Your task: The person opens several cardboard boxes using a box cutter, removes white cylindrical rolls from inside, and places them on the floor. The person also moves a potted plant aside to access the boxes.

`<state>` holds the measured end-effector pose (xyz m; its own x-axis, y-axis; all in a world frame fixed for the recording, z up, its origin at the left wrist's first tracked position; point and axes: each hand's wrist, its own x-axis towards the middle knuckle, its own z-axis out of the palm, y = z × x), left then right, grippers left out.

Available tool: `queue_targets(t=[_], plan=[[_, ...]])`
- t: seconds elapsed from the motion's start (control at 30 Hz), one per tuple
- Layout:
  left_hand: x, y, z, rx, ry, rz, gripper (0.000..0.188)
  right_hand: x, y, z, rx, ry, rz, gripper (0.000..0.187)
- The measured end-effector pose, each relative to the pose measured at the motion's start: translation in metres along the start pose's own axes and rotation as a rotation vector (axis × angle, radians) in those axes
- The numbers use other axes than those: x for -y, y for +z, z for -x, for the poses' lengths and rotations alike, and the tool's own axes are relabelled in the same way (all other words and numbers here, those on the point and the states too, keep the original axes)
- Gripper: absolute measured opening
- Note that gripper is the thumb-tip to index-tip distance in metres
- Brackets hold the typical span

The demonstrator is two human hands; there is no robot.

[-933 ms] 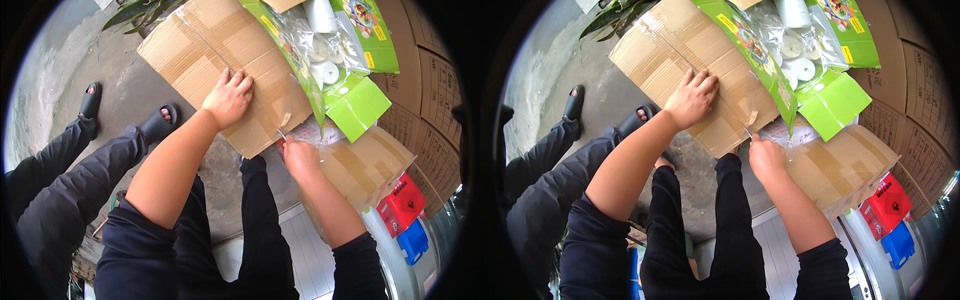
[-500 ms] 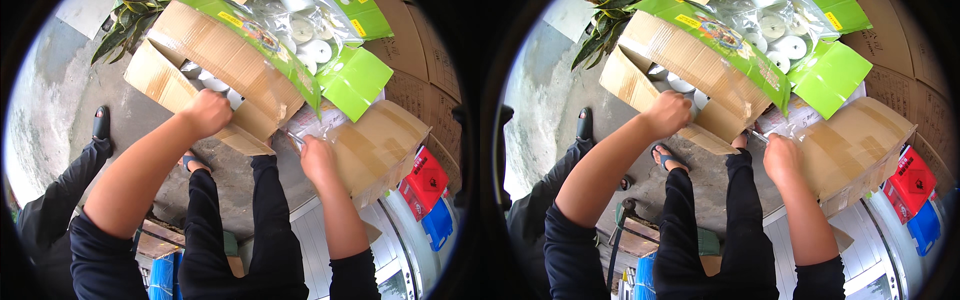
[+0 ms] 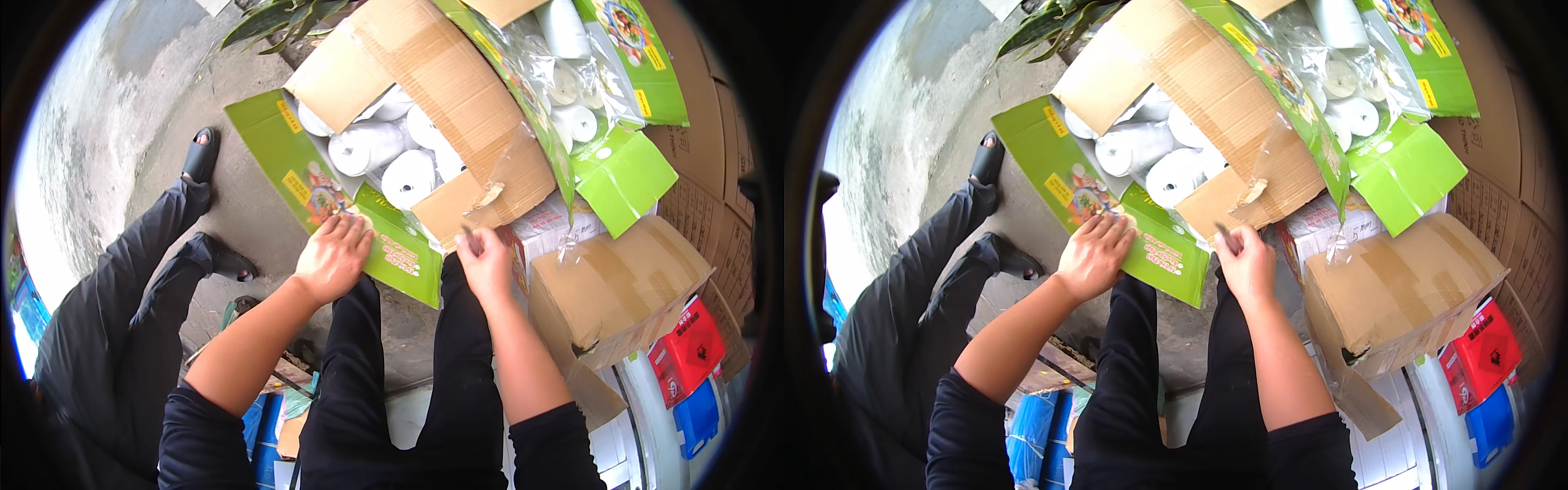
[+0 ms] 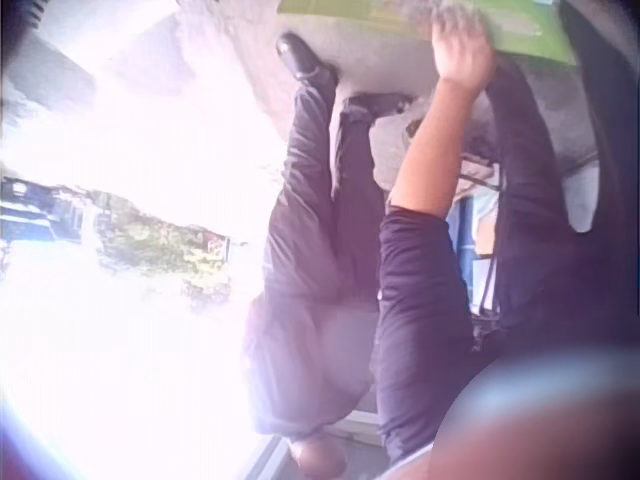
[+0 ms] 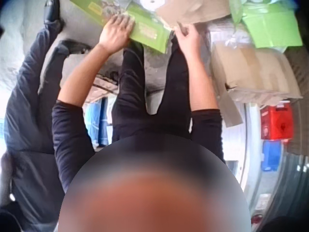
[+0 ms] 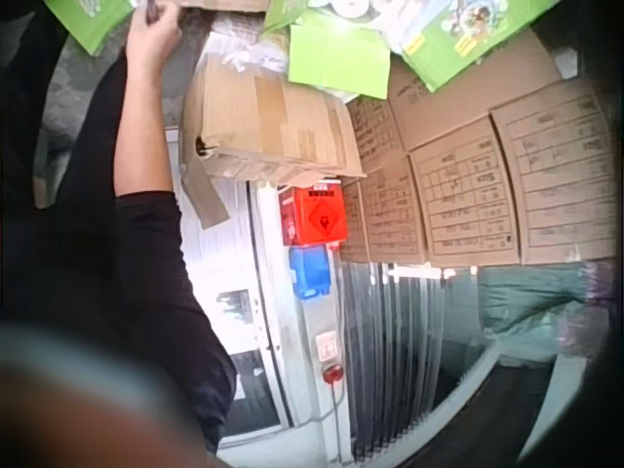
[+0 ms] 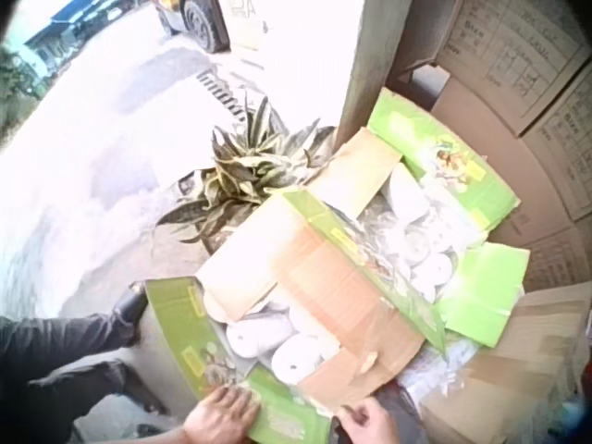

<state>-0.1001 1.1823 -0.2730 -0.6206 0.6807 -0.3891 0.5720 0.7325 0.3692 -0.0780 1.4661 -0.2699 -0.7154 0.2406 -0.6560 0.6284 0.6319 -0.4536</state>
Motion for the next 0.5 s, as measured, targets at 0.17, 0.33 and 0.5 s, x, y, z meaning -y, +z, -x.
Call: queue_targets(t=[0.17, 0.33, 0.5], plan=[[-0.019, -0.062, -0.048, 0.112, 0.033, 0.321, 0.038, 0.046, -0.002, -0.063, -0.08, -0.172, 0.258, 0.022], [-0.037, -0.062, -0.104, 0.243, -0.45, 0.84, 0.055, -0.03, -0.016, -0.039, -0.138, 0.052, -0.033, 0.025], [-0.055, 0.01, -0.207, -0.38, -0.97, 1.529, 0.057, -0.083, 0.007, 0.013, -0.229, -0.019, -0.081, 0.034]])
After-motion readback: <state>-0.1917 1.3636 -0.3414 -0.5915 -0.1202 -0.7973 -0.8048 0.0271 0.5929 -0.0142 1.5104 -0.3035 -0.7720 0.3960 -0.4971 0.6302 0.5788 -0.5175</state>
